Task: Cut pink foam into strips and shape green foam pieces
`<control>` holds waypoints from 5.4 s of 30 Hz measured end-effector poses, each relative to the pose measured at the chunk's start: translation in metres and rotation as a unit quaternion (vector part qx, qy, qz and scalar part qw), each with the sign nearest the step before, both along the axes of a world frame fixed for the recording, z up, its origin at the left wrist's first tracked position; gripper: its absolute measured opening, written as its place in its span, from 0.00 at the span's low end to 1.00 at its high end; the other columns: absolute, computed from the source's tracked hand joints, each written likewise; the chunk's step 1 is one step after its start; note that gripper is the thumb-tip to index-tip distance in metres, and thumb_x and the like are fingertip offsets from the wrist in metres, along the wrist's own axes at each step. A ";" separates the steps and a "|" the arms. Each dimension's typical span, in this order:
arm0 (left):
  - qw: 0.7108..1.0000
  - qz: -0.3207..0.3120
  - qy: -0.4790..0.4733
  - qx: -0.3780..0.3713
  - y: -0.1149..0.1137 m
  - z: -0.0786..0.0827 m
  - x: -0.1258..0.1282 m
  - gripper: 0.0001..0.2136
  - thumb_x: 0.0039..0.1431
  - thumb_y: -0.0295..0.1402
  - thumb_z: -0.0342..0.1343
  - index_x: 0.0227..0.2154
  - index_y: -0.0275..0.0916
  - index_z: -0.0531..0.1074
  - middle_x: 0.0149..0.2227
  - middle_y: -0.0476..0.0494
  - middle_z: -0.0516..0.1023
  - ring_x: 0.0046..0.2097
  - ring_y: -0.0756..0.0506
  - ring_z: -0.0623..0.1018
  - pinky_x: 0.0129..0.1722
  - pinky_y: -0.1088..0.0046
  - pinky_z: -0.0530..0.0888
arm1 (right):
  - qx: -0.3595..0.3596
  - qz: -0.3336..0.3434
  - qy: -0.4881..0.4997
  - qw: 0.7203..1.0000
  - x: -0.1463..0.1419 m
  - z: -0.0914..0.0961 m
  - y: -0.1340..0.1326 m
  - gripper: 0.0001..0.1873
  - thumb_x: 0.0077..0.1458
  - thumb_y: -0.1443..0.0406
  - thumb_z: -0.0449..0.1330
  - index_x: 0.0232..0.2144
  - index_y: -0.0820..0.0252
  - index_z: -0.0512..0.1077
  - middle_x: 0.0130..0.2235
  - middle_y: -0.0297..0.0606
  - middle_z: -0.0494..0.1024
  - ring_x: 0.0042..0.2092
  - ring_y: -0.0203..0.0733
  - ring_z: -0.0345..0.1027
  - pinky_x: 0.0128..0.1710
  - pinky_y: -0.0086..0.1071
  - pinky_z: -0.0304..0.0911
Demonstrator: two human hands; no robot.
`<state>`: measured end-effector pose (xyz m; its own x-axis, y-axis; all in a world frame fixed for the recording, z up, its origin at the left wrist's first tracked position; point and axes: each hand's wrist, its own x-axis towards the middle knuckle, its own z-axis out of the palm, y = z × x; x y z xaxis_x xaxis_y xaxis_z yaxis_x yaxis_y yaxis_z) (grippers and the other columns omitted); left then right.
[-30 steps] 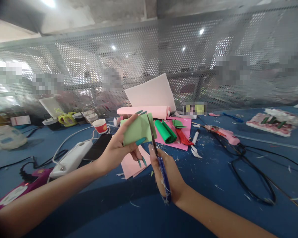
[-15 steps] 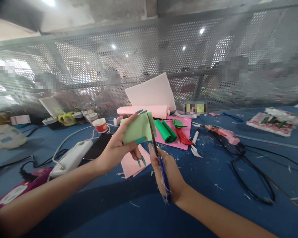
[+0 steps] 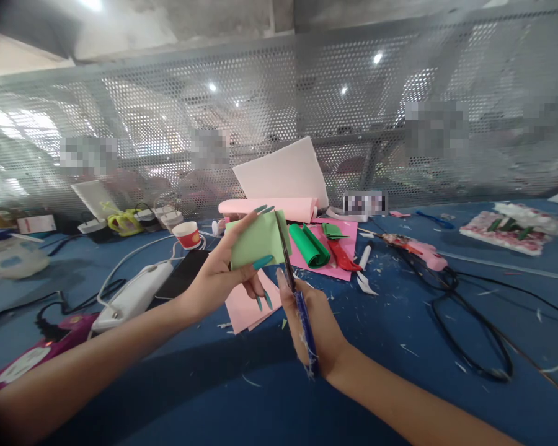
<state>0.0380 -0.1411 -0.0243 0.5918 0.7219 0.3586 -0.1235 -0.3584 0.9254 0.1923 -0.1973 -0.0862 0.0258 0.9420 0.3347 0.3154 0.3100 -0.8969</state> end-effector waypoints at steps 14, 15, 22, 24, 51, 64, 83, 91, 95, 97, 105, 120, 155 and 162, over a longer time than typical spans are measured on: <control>0.976 0.184 0.116 0.013 0.037 -0.015 -0.004 0.33 0.56 0.26 0.48 0.62 0.46 0.43 0.33 0.44 0.74 0.25 0.47 0.77 0.24 0.67 0.77 | 0.074 -0.136 -0.207 0.966 0.028 0.017 0.028 0.26 0.60 0.51 0.43 0.14 0.56 0.52 0.14 0.32 0.61 0.19 0.37 0.59 0.21 0.29 0.50; 0.963 0.221 0.148 0.037 0.048 -0.020 -0.008 0.32 0.55 0.26 0.48 0.62 0.46 0.44 0.39 0.41 0.73 0.29 0.44 0.78 0.27 0.63 0.78 | 0.076 -0.150 -0.237 0.957 0.035 0.017 0.034 0.26 0.59 0.50 0.45 0.14 0.56 0.53 0.15 0.32 0.62 0.19 0.37 0.60 0.21 0.29 0.50; 0.798 0.361 0.352 0.330 0.093 -0.053 -0.030 0.33 0.50 0.33 0.59 0.58 0.32 0.54 0.63 0.26 0.46 0.64 0.27 0.42 0.59 0.43 0.48 | -0.038 -0.146 -0.428 0.891 0.051 0.012 0.053 0.22 0.56 0.51 0.48 0.18 0.58 0.61 0.22 0.44 0.73 0.29 0.48 0.72 0.25 0.31 0.54; 0.830 0.217 0.362 0.365 0.091 -0.058 -0.028 0.32 0.54 0.35 0.55 0.60 0.36 0.51 0.63 0.30 0.49 0.65 0.34 0.46 0.60 0.50 0.51 | -0.069 -0.150 -0.456 0.874 0.049 0.010 0.053 0.21 0.55 0.51 0.49 0.20 0.59 0.65 0.25 0.46 0.75 0.30 0.50 0.72 0.24 0.32 0.55; 0.792 0.201 0.331 0.472 0.082 -0.081 -0.016 0.12 0.62 0.30 0.45 0.48 0.36 0.60 0.46 0.38 0.68 0.47 0.44 0.70 0.46 0.65 0.70 | 0.122 -0.148 -0.523 0.830 0.006 -0.032 0.073 0.15 0.57 0.60 0.53 0.38 0.70 0.65 0.41 0.55 0.68 0.45 0.56 0.63 0.43 0.43 0.60; 0.850 0.175 0.377 0.323 0.088 -0.085 -0.020 0.18 0.61 0.29 0.43 0.54 0.38 0.56 0.51 0.35 0.71 0.50 0.41 0.73 0.47 0.60 0.71 | 0.125 -0.127 -0.542 0.821 0.005 -0.025 0.082 0.12 0.59 0.74 0.44 0.42 0.66 0.64 0.30 0.48 0.77 0.33 0.48 0.73 0.31 0.34 0.63; 0.919 0.083 0.213 0.321 0.068 -0.076 -0.021 0.27 0.56 0.42 0.53 0.56 0.41 0.56 0.58 0.35 0.61 0.60 0.39 0.60 0.59 0.52 0.56 | 0.186 -0.069 -0.047 0.979 0.013 -0.029 0.075 0.08 0.61 0.59 0.44 0.32 0.56 0.54 0.22 0.29 0.63 0.22 0.37 0.62 0.23 0.30 0.59; 0.997 -0.001 0.050 -0.050 0.043 -0.080 0.008 0.31 0.44 0.37 0.65 0.52 0.39 0.63 0.45 0.39 0.74 0.46 0.42 0.75 0.48 0.61 0.69 | 0.176 -0.013 -0.058 0.983 0.009 -0.033 0.064 0.07 0.60 0.60 0.47 0.33 0.57 0.56 0.28 0.34 0.67 0.28 0.38 0.65 0.28 0.32 0.61; 0.996 0.041 0.066 -0.037 0.046 -0.079 0.005 0.16 0.43 0.36 0.65 0.36 0.36 0.74 0.35 0.44 0.78 0.37 0.46 0.77 0.41 0.67 0.72 | 0.171 -0.049 -0.050 0.983 0.011 -0.036 0.065 0.08 0.60 0.59 0.48 0.35 0.58 0.55 0.29 0.35 0.67 0.29 0.38 0.65 0.30 0.33 0.61; 0.993 0.065 0.090 -0.026 0.049 -0.080 0.003 0.12 0.48 0.40 0.60 0.29 0.35 0.75 0.29 0.45 0.78 0.30 0.48 0.76 0.35 0.71 0.72 | 0.155 -0.078 -0.016 0.985 0.013 -0.037 0.070 0.09 0.60 0.58 0.48 0.35 0.57 0.55 0.28 0.33 0.66 0.27 0.38 0.64 0.28 0.33 0.61; 0.991 0.089 0.097 -0.015 0.048 -0.080 0.002 0.11 0.53 0.38 0.56 0.34 0.37 0.76 0.32 0.44 0.79 0.31 0.48 0.77 0.33 0.72 0.72 | 0.108 -0.032 0.143 0.983 0.016 -0.037 0.079 0.17 0.52 0.56 0.59 0.34 0.56 0.55 0.30 0.34 0.73 0.32 0.39 0.70 0.29 0.31 0.64; 0.980 0.111 0.117 -0.117 0.047 -0.075 0.001 0.13 0.41 0.28 0.64 0.33 0.35 0.71 0.19 0.52 0.73 0.17 0.55 0.69 0.15 0.83 0.62 | -0.017 -0.012 0.303 0.953 0.022 -0.029 0.079 0.21 0.35 0.59 0.70 0.32 0.62 0.69 0.27 0.35 0.77 0.30 0.39 0.72 0.33 0.33 0.65; 0.974 0.221 0.051 0.017 0.044 -0.080 0.002 0.13 0.54 0.31 0.52 0.42 0.40 0.58 0.36 0.49 0.64 0.21 0.54 0.72 0.16 0.76 0.73 | 0.026 0.053 -0.024 0.998 -0.007 -0.024 0.038 0.17 0.48 0.60 0.61 0.40 0.61 0.64 0.37 0.40 0.69 0.34 0.39 0.67 0.33 0.35 0.65; 0.965 0.174 0.105 0.167 0.034 -0.081 0.000 0.14 0.58 0.27 0.46 0.47 0.41 0.55 0.40 0.46 0.61 0.24 0.57 0.71 0.21 0.80 0.72 | -0.070 0.058 0.157 0.983 -0.008 -0.037 0.051 0.15 0.49 0.59 0.60 0.37 0.59 0.63 0.36 0.37 0.70 0.35 0.39 0.68 0.37 0.37 0.65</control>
<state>0.0384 -0.1070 -0.1057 0.4194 0.7548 0.5044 0.2358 -0.6271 0.7424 0.1839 -0.1465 -0.1231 -0.0039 0.9811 0.1936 -0.0149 0.1935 -0.9810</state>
